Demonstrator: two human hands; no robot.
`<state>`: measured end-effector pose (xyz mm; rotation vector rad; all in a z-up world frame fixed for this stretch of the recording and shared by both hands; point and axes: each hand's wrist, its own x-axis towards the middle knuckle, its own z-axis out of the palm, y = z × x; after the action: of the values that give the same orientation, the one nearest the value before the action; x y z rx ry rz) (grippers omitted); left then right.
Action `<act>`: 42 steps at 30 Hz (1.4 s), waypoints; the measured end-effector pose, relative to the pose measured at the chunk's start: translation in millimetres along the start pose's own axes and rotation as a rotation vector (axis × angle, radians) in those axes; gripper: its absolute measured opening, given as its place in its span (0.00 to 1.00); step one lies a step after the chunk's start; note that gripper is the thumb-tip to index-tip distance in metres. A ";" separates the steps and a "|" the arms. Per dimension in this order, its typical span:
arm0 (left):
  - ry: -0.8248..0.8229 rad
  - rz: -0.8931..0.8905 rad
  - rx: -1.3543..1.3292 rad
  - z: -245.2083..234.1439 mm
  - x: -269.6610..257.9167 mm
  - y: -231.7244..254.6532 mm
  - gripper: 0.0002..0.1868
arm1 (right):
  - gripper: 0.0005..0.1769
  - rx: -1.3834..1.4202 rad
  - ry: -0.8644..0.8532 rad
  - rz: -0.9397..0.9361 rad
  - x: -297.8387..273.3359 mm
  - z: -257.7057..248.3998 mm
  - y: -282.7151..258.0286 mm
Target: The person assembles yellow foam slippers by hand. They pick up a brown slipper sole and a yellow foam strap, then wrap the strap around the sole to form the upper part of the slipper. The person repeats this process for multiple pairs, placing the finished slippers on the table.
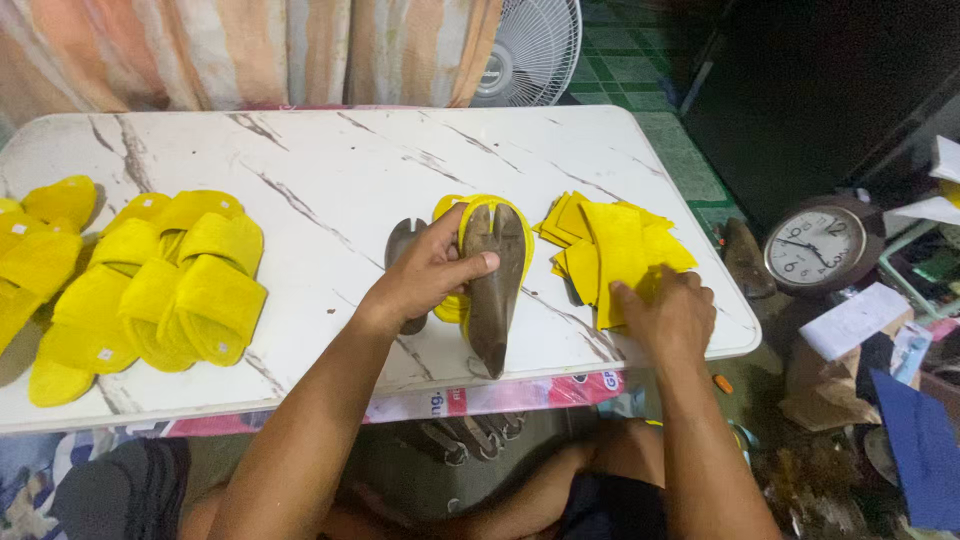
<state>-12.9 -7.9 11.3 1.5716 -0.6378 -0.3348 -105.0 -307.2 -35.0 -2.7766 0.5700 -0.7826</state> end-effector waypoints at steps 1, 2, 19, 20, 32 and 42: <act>-0.020 0.024 -0.018 1.7 -0.4 1.6 0.30 | 0.30 -0.019 -0.094 0.024 1.6 -0.9 1.2; -0.040 0.048 -0.037 2.8 -0.8 3.0 0.30 | 0.26 -0.038 -0.188 0.048 1.9 -2.0 2.3; -0.050 0.033 -0.089 2.8 -0.9 -0.1 0.30 | 0.16 0.269 0.059 -0.180 -6.2 29.3 10.0; -0.053 0.032 -0.086 2.4 -0.7 -0.6 0.30 | 0.13 0.323 0.084 -0.252 -11.0 30.7 7.3; -0.043 -0.035 -0.066 -5.9 1.0 -6.1 0.31 | 0.10 1.249 -0.030 0.426 6.0 5.9 -12.2; -0.129 0.011 -0.114 -16.9 1.8 -2.8 0.34 | 0.15 1.091 -0.756 -0.214 -2.7 -45.5 -13.8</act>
<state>-1.3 4.9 10.8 1.4449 -0.7148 -0.4593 -127.2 -297.4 6.0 -1.8501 -0.2583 0.0334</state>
